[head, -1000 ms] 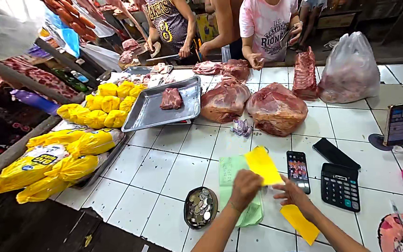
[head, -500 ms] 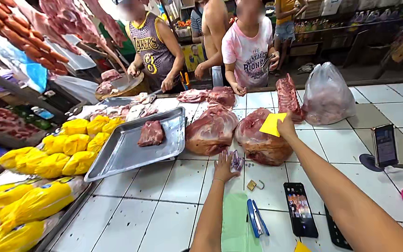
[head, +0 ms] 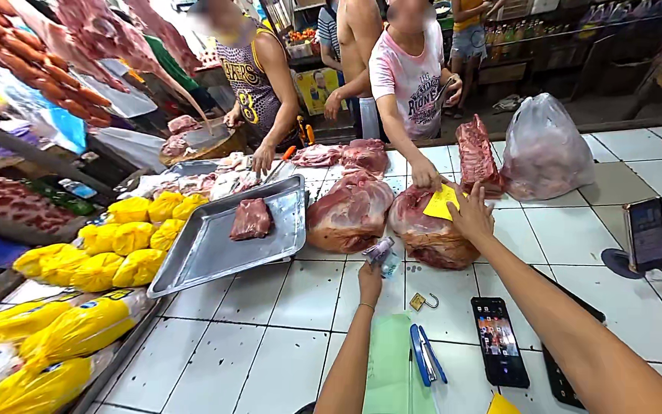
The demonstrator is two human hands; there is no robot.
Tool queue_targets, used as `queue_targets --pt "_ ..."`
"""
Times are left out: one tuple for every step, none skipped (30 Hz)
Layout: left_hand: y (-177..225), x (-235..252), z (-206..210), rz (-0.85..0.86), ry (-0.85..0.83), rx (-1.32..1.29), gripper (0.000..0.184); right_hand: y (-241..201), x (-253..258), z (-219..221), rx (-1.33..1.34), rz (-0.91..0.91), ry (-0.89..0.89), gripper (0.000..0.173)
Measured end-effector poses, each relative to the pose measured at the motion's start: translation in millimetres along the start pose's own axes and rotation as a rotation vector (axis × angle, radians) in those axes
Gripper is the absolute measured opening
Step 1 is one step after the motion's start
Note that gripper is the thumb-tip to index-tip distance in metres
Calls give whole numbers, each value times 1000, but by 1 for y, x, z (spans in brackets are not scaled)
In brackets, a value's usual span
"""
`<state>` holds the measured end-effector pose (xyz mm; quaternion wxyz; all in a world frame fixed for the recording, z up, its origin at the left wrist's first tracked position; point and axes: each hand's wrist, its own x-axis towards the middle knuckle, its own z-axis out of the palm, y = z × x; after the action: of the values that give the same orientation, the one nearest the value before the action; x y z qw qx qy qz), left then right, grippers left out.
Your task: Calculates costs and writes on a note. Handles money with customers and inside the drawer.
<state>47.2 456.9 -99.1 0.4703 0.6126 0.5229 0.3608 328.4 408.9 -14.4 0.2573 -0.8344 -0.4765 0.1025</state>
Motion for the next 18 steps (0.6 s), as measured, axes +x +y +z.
queue_targets --pt "11 -18 2 -35 -8 -167 26 -2 -17 -1 91 -106 6 64" --pt "24 -39 5 -72 -26 -286 26 -4 -39 -4 234 -196 -56 68" --pt "39 -62 8 -104 -51 -361 27 -6 -66 -6 412 -250 -163 75" --pt "52 -88 10 -122 -76 -407 27 -7 -96 -7 587 -259 -297 86" --pt "62 -114 14 -128 -98 -437 27 -10 -129 -11 746 -232 -413 95" --pt "70 -139 18 -125 -121 -459 26 -13 -160 -17 877 -177 -497 99" --pt "76 -164 21 -116 -152 -467 28 -13 -189 -22 970 -111 -537 96" --pt "81 -187 25 -99 -190 -455 32 -11 -213 -27 1047 -33 -537 86" --pt "85 -207 28 -81 -233 -433 39 -8 -234 -31 1110 54 -496 72" --pt "88 -226 31 -68 -269 -404 44 -5 -252 -35 1147 134 -440 57" --pt "91 -244 35 -60 -294 -370 47 0 -270 -40 1155 198 -386 45" --pt "93 -263 37 -56 -323 -324 50 6 -289 -45 1153 241 -337 37" --pt "95 -282 39 -50 -354 -271 53 14 -309 -51 1147 266 -293 32" --pt "98 -300 41 -42 -388 -220 57 21 -327 -55 1136 268 -241 29" --pt "101 -318 43 -43 -418 -187 59 29 -344 -61 1108 235 -204 29" --pt "102 -335 46 -52 -447 -178 61 38 -358 -66 1055 188 -167 31" --pt "101 -352 49 -67 -487 -179 66 49 -369 -70 980 150 -131 30" --pt "97 -367 50 -87 -547 -173 72 62 -379 -72 893 142 -110 27"
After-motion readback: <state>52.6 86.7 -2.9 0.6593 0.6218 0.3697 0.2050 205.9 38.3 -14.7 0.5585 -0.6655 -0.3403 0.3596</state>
